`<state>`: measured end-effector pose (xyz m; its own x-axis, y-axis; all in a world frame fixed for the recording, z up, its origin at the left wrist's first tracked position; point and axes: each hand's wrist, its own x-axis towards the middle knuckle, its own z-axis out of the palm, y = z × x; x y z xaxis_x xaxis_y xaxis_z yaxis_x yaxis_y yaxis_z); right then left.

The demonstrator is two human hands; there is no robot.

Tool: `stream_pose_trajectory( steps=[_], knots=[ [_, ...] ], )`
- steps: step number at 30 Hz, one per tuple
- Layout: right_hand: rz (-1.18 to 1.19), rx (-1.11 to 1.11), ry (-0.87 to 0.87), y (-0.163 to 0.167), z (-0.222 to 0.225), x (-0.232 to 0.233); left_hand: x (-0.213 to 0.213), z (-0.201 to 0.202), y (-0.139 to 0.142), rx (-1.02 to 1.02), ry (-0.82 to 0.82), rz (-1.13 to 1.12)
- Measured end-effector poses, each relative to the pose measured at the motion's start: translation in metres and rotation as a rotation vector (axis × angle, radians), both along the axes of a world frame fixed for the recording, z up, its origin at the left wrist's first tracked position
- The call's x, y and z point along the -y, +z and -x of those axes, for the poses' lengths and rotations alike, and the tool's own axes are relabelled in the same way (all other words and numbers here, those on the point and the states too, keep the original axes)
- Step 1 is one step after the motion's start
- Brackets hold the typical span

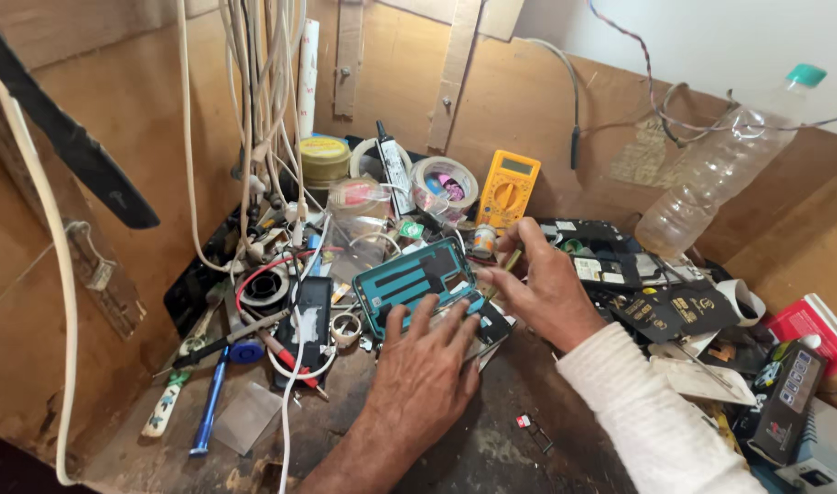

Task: The person uses a prying tool to separate the back cover of a smartphone, then uses a screwdriver to remove screws from the internal frame. The person handles the phone, back cover, and internal components on a cluttered workbench.

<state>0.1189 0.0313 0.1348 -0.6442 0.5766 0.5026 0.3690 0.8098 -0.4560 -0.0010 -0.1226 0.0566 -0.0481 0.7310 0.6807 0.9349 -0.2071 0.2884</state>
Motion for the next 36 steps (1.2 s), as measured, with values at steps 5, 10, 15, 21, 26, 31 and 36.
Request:
stream_pose_trajectory(
  steps=[5, 10, 15, 21, 26, 31, 36],
  knots=[
    [0.339, -0.031, 0.091, -0.001, -0.006, -0.001, -0.001, -0.001, -0.004, -0.009, -0.006, 0.032],
    [0.183, -0.023, 0.008, -0.003, -0.001, 0.002, -0.001, 0.0, -0.002, -0.039, -0.008, 0.019],
    [0.225, -0.007, -0.027, -0.001, -0.002, 0.007, 0.0, 0.0, -0.001, -0.018, 0.0, 0.019],
    [0.308, -0.069, 0.067, -0.001, -0.001, 0.011, -0.001, 0.0, -0.001, -0.013, -0.023, 0.027],
    [0.07, -0.035, -0.066, -0.001, -0.003, 0.013, -0.001, -0.001, -0.001, -0.005, -0.025, 0.017],
    [0.258, -0.086, 0.044, -0.002, -0.004, 0.013, 0.0, 0.0, 0.0, 0.003, -0.025, 0.018],
    [0.059, 0.021, -0.161, -0.002, -0.004, 0.014, 0.001, -0.001, 0.001, 0.024, -0.04, 0.043]
  ],
)
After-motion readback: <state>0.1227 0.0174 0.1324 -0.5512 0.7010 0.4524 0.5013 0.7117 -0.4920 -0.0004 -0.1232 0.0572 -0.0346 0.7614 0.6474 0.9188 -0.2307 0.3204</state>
